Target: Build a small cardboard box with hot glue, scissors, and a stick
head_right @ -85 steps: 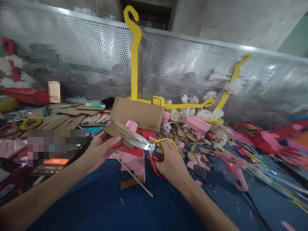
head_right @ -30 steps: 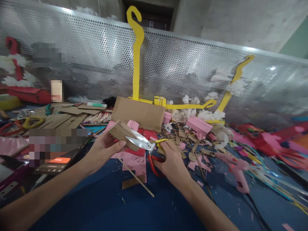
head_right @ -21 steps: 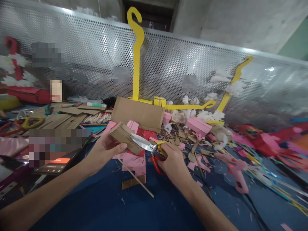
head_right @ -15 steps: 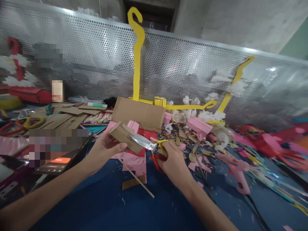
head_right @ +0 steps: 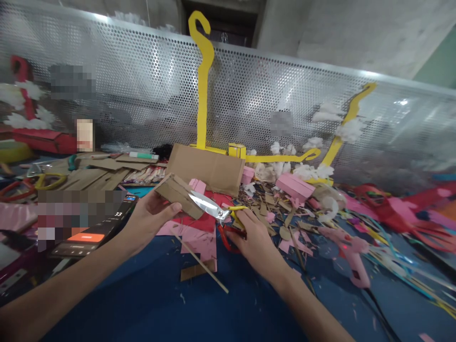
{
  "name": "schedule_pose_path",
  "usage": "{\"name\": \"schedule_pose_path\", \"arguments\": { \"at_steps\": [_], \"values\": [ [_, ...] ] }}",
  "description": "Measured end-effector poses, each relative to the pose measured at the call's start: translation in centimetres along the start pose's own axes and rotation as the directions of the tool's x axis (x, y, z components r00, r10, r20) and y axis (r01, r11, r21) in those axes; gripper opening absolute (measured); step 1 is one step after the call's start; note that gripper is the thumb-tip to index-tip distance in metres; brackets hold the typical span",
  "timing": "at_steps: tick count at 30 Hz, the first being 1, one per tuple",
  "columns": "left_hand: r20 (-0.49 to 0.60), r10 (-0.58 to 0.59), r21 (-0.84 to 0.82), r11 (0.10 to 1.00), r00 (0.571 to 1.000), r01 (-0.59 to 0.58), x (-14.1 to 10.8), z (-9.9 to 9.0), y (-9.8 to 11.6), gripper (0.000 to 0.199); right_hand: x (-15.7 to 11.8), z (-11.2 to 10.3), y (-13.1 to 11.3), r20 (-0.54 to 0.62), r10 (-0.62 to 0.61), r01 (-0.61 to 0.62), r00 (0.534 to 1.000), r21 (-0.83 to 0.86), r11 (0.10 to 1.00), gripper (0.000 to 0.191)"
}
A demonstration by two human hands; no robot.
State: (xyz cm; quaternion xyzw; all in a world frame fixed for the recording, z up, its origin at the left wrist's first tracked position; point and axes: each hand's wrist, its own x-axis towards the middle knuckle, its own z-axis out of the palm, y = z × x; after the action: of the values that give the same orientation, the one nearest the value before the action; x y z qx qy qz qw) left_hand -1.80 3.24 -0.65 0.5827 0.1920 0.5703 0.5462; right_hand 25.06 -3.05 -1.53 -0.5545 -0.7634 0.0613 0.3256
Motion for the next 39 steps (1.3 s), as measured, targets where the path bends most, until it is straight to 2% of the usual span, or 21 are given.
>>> {"name": "schedule_pose_path", "arguments": {
  "at_steps": [8,13,36,39],
  "values": [
    [0.004,0.042,0.094,0.995,0.999,-0.042,0.22,-0.09,-0.11,0.044,-0.19,0.21,0.37,0.003,0.037,-0.037,0.999,-0.029,0.999,0.01],
    [-0.053,-0.005,0.112,0.994,0.999,0.011,0.1,0.09,0.09,0.049,-0.19,0.27,0.65,0.033,0.074,-0.073,0.997,-0.015,0.997,0.004],
    [-0.025,-0.029,0.025,0.999,0.999,0.029,0.18,-0.09,-0.12,0.048,-0.22,-0.11,-0.13,0.062,0.11,-0.11,0.992,-0.008,0.994,0.008],
    [-0.027,-0.04,0.022,0.999,0.999,0.04,0.15,-0.11,-0.22,0.049,-0.12,0.05,0.05,0.017,0.124,-0.124,0.992,-0.036,0.992,0.007]
  ]
}}
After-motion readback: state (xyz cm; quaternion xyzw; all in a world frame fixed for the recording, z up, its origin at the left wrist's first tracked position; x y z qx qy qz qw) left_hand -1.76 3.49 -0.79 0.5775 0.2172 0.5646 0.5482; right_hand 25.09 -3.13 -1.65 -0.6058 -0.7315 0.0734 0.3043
